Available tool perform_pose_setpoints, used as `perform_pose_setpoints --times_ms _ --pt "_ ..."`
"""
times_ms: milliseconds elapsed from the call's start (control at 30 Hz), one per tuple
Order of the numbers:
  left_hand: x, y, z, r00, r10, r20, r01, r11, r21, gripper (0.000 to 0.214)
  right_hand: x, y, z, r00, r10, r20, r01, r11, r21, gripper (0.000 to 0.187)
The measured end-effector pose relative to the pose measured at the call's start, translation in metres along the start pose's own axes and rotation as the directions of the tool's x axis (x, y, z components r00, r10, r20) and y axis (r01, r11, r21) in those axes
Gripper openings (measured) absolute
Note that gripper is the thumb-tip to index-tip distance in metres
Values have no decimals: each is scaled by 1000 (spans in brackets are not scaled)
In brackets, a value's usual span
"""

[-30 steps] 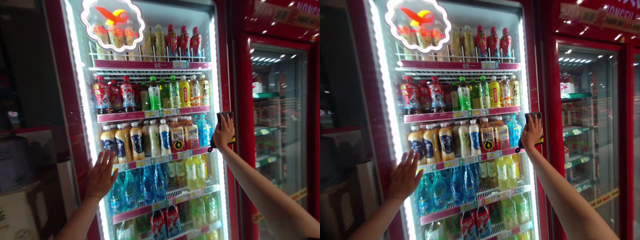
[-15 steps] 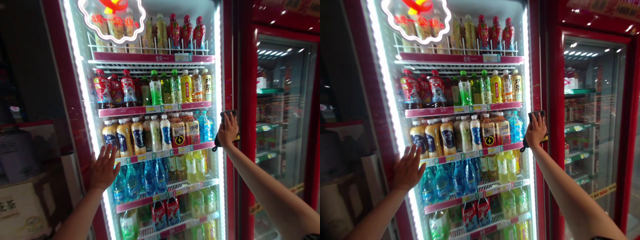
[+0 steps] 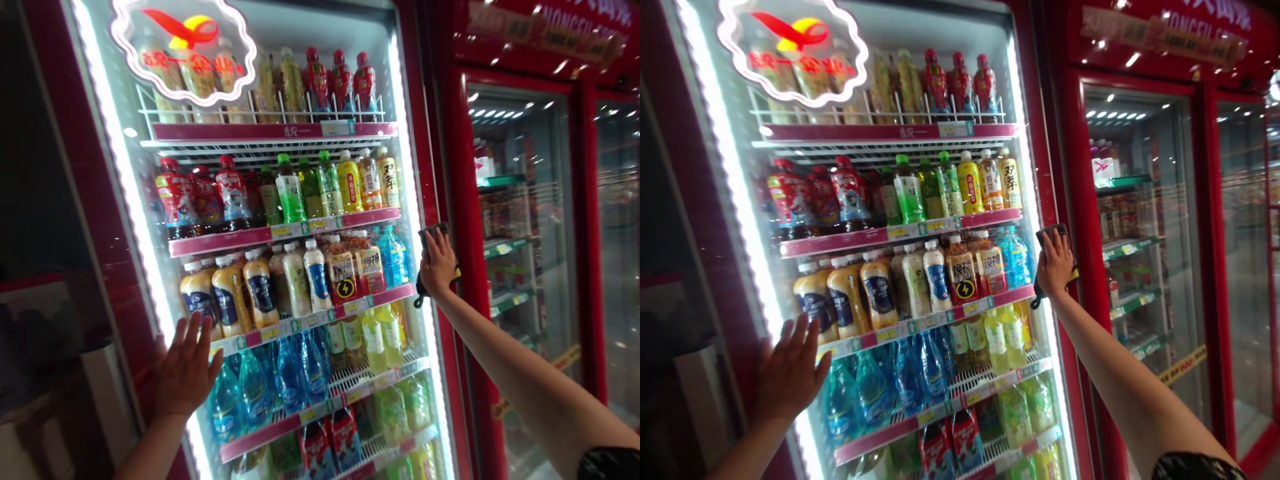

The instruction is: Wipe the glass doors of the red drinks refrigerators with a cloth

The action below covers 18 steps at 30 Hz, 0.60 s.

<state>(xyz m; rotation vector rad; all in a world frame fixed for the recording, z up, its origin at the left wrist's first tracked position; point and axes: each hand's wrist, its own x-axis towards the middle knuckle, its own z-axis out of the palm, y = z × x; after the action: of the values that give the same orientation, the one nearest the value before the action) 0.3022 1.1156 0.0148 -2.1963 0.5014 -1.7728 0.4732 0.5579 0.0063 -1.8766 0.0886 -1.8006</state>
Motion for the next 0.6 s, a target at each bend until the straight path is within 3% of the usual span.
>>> perform_pose_setpoints --times_ms 100,167,233,367,467,533,600 --pt "0 -1 0 1000 4 -2 -4 1000 2 75 50 -15 8 1000 -6 -7 6 1000 -14 54" --pt "0 -1 1 1000 6 4 -6 1000 -1 75 68 -26 10 999 -36 12 37 998 -43 54" --pt "0 -2 1 1000 0 11 0 1000 -4 76 61 -31 6 989 -134 62 137 990 -43 53" --pt "-1 -3 2 1000 -10 9 10 1000 -5 78 10 -11 -10 914 -361 184 357 932 57 48" --pt "-2 -4 3 1000 -8 -6 8 1000 -17 77 8 1 -13 959 -238 153 234 971 49 48" --pt "-2 -4 5 1000 -14 -11 14 1000 -26 77 26 -7 -8 988 -113 105 111 993 28 50" --pt "-2 -4 5 1000 -24 -10 23 999 -37 78 42 -26 -2 994 -75 82 74 997 16 51"
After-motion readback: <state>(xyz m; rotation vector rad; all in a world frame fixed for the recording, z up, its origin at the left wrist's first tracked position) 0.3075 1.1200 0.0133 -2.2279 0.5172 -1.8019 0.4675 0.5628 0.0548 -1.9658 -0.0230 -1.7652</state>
